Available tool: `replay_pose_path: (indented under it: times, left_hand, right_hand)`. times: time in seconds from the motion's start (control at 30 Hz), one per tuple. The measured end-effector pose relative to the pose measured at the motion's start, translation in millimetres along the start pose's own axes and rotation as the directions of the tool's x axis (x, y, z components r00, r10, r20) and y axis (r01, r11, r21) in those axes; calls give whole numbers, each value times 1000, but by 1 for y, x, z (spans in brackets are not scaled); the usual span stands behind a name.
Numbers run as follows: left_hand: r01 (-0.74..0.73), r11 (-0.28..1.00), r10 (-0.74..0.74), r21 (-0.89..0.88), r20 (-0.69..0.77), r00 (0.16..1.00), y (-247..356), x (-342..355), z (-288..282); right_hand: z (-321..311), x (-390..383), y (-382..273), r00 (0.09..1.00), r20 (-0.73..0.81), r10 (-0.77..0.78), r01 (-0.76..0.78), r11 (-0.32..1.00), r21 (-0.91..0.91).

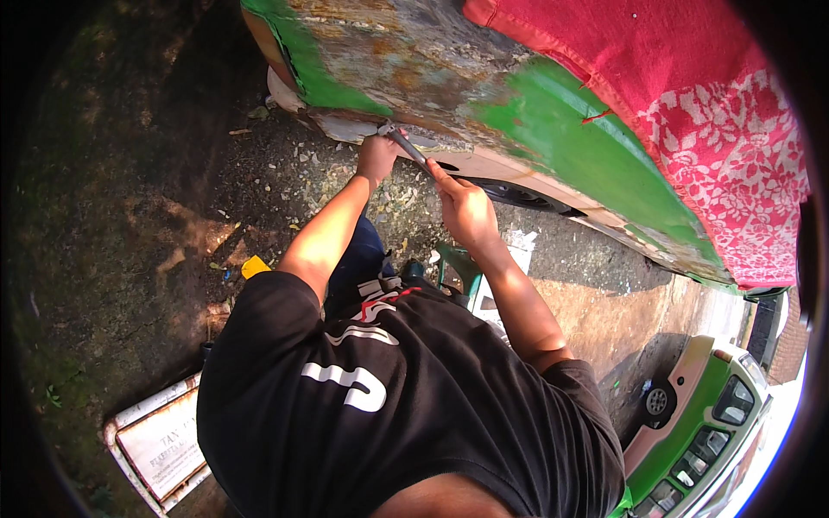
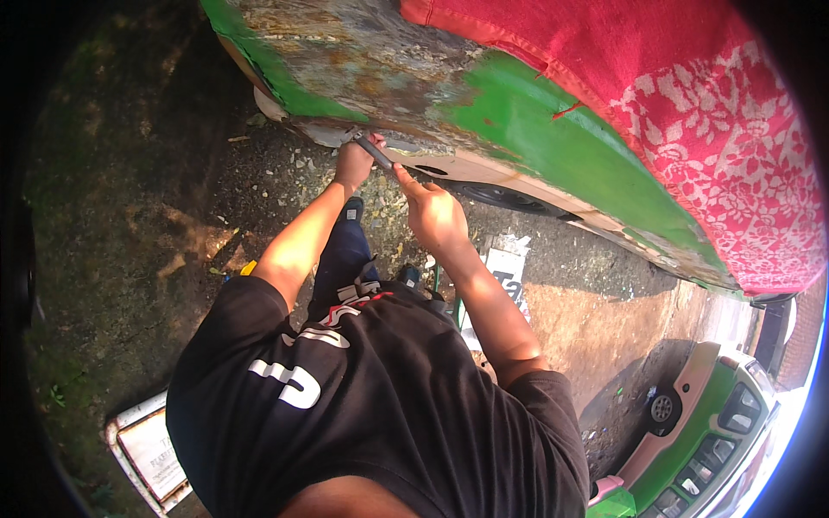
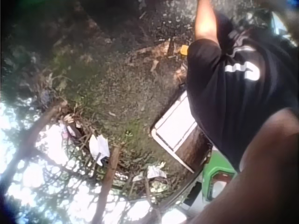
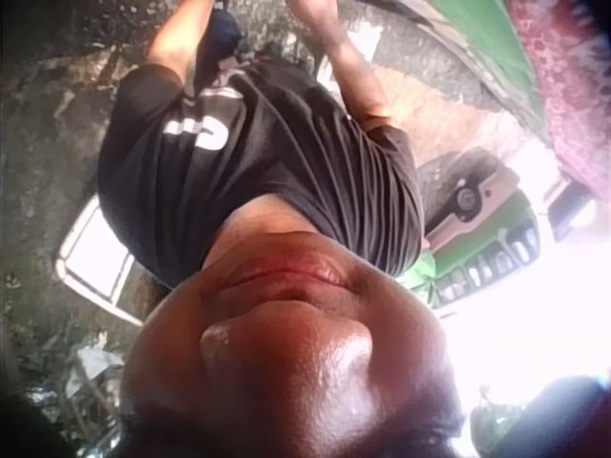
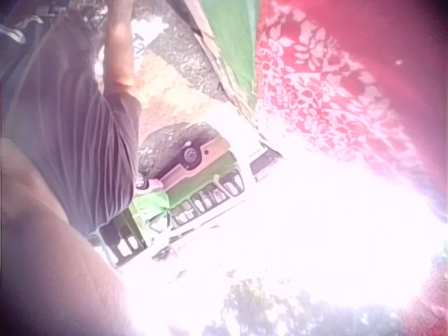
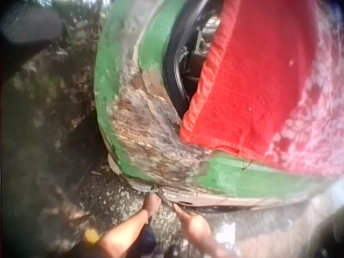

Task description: The person uses a hammer to repeatedly strike a green metal panel, likely to flatten or shape it. The hands hold the hammer and strike the same area multiple times while the panel remains stationary under a red cloth.

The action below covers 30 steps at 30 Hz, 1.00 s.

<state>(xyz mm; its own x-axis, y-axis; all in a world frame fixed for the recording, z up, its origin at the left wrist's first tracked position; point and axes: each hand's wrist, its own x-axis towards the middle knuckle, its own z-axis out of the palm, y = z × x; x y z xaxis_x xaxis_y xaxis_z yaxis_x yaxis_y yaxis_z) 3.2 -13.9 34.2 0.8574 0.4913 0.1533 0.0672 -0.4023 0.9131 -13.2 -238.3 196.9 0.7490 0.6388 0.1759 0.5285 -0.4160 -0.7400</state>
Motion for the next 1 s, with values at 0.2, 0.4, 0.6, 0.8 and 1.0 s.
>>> replay_pose_path:
  times: [0.2,0.4,0.6,0.8,1.0]
  left_hand:
    - [-97,993,99,73,-21,995,19,-2,-13]
    - [-33,999,33,38,10,999,18,-7,-7]
    - [61,997,-63,52,38,997,0,-7,-4]
    - [-91,994,90,-53,-5,996,-8,-48,2]
    - [-187,979,186,-75,-26,982,-6,-53,0]
  right_hand:
    - [-18,6,-25,998,-55,-18,22,997,76]
    - [-2,-4,4,997,-28,71,-69,996,62]
    - [-1,-13,10,987,48,154,-153,988,-17]
    - [-4,-55,33,908,-8,420,-412,893,182]
    - [-11,-74,48,886,-25,463,-446,866,227]
